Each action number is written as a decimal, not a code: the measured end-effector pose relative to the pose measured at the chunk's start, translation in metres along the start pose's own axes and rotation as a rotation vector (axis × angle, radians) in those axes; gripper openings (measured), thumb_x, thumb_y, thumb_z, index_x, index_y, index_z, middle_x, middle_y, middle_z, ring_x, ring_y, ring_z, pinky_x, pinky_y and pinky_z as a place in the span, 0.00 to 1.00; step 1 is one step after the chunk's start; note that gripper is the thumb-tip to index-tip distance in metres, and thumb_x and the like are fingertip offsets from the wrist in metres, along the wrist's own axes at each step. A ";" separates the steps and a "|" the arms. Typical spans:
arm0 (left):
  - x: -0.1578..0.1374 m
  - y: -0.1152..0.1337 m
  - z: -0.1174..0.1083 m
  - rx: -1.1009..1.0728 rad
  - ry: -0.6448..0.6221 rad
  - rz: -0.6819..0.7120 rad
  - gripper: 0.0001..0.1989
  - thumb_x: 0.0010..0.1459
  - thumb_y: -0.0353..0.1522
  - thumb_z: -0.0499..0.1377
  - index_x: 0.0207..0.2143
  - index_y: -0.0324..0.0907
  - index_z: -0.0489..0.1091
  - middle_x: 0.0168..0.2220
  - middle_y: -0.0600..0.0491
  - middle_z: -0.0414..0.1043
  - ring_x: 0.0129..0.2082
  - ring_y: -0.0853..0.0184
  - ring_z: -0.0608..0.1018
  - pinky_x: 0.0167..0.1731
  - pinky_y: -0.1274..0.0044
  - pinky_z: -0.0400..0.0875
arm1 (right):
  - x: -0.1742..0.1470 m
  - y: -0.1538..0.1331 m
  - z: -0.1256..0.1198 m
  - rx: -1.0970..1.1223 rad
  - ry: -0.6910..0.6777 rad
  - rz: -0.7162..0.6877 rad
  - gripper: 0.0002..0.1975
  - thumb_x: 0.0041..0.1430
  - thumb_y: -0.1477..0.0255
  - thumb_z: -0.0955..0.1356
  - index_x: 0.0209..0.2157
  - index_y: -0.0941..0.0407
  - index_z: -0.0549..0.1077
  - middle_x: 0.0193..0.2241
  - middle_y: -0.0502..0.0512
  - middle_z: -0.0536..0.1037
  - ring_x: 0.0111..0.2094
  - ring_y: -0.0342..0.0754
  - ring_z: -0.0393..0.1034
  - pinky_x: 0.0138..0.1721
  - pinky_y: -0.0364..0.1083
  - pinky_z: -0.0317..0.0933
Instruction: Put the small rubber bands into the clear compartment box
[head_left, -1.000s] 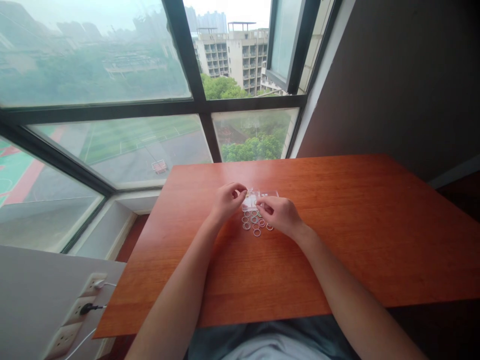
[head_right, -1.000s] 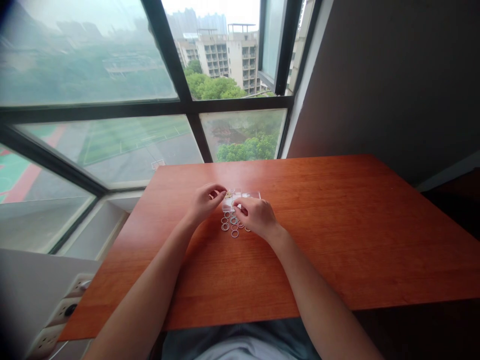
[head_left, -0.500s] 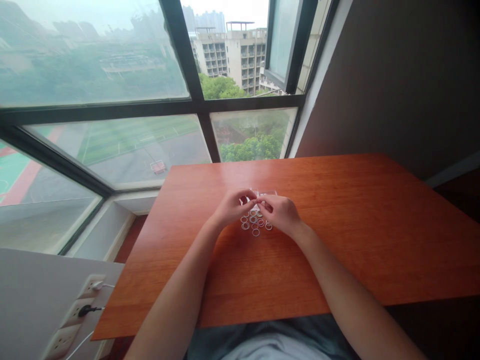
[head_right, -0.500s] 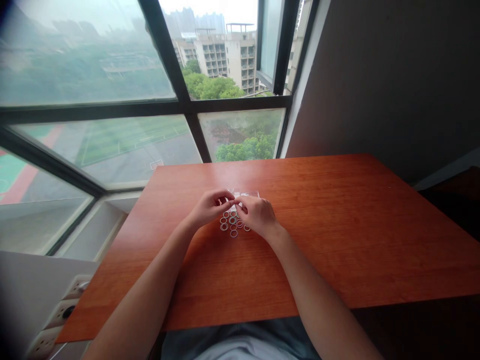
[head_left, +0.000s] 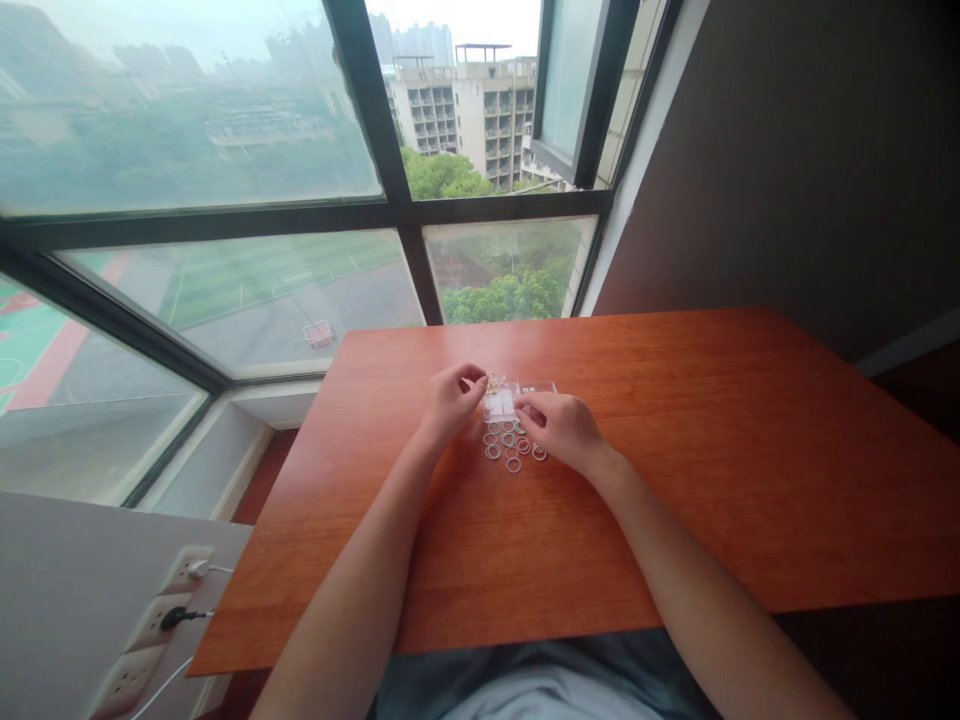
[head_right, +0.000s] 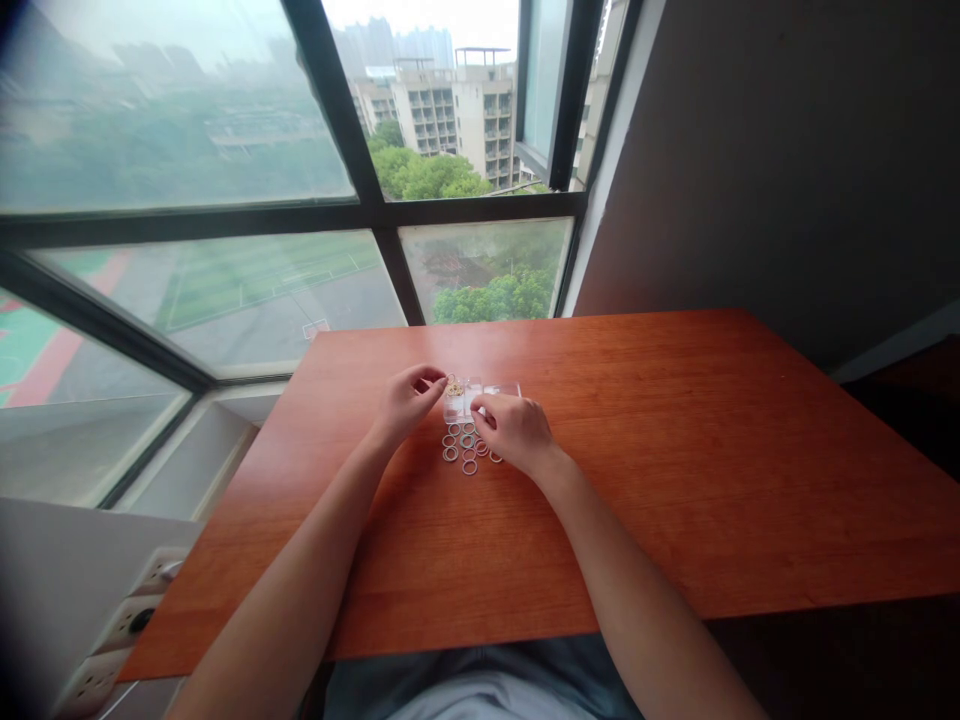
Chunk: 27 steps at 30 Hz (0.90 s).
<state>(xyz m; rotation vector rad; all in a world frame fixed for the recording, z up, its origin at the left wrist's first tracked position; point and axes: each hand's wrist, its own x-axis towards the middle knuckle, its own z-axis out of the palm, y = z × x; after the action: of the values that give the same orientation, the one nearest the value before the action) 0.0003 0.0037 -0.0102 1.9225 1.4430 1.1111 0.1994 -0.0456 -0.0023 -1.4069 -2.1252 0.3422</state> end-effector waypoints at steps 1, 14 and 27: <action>0.000 -0.001 0.000 0.010 0.001 0.002 0.08 0.54 0.36 0.58 0.30 0.41 0.73 0.28 0.53 0.75 0.23 0.72 0.71 0.23 0.80 0.64 | 0.000 0.000 0.000 0.001 -0.002 -0.002 0.08 0.57 0.70 0.65 0.36 0.52 0.76 0.26 0.48 0.77 0.25 0.42 0.67 0.31 0.41 0.54; 0.000 -0.002 -0.001 0.038 0.016 0.025 0.07 0.54 0.34 0.57 0.33 0.41 0.74 0.31 0.53 0.75 0.23 0.72 0.71 0.25 0.80 0.65 | 0.002 0.007 -0.008 -0.023 0.038 0.050 0.09 0.57 0.69 0.65 0.37 0.52 0.77 0.26 0.49 0.77 0.26 0.43 0.68 0.30 0.41 0.54; 0.001 0.002 -0.004 0.047 0.031 0.005 0.07 0.53 0.34 0.58 0.32 0.41 0.74 0.30 0.53 0.76 0.23 0.72 0.71 0.25 0.80 0.65 | -0.001 0.018 -0.017 0.041 -0.272 0.065 0.08 0.55 0.70 0.65 0.33 0.52 0.77 0.24 0.48 0.77 0.25 0.41 0.66 0.26 0.40 0.50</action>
<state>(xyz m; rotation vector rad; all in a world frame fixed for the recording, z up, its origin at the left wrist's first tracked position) -0.0016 0.0036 -0.0062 1.9503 1.4939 1.1234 0.2228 -0.0403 0.0025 -1.4783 -2.2746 0.6305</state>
